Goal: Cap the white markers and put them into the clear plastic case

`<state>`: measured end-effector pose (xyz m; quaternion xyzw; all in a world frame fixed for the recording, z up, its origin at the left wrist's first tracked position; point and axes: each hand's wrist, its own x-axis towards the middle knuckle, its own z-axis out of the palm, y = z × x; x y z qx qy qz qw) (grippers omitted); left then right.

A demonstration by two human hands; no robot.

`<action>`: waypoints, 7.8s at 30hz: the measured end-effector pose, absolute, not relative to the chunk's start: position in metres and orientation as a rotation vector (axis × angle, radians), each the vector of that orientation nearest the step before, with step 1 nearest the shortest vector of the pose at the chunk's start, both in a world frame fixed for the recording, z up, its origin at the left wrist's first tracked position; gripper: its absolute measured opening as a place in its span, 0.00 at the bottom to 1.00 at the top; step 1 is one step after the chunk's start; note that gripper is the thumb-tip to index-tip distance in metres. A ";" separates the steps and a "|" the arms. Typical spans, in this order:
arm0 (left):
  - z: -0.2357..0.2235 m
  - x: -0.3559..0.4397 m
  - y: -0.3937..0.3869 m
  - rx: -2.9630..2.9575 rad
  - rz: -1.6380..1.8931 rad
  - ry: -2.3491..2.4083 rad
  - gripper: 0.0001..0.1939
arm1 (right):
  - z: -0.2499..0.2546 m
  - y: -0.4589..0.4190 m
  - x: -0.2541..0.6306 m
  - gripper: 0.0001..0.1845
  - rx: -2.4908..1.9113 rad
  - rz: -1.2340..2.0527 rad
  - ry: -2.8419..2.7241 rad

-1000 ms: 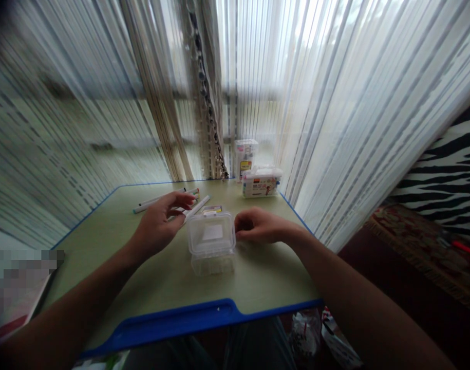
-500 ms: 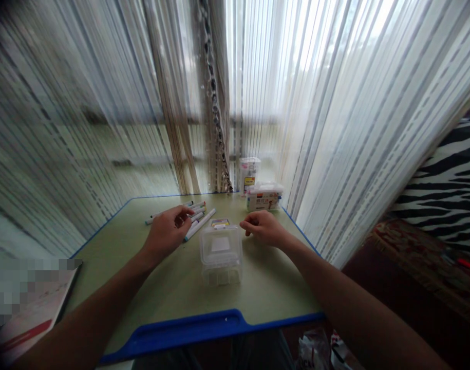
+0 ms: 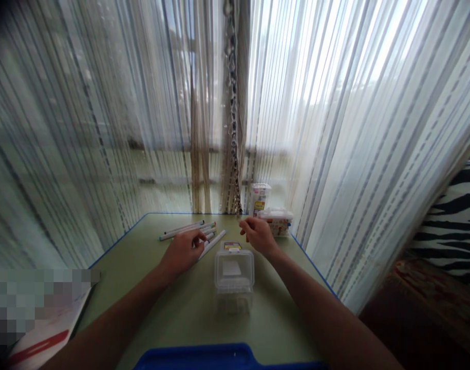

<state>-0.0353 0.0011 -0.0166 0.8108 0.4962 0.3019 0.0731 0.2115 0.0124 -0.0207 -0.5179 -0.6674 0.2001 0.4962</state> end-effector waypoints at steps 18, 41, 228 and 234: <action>-0.024 -0.019 0.001 2.586 0.472 1.631 0.13 | -0.037 -0.003 0.228 0.20 -1.233 0.439 -1.652; -0.019 -0.024 0.000 2.486 0.602 1.717 0.16 | -0.032 -0.009 0.224 0.24 -1.242 0.463 -1.621; -0.005 -0.012 -0.016 1.589 1.330 0.693 0.12 | -0.002 -0.031 0.212 0.10 -0.745 1.122 -1.272; -0.004 -0.013 -0.018 1.667 1.296 0.792 0.14 | -0.004 -0.031 0.212 0.11 -0.778 1.076 -1.316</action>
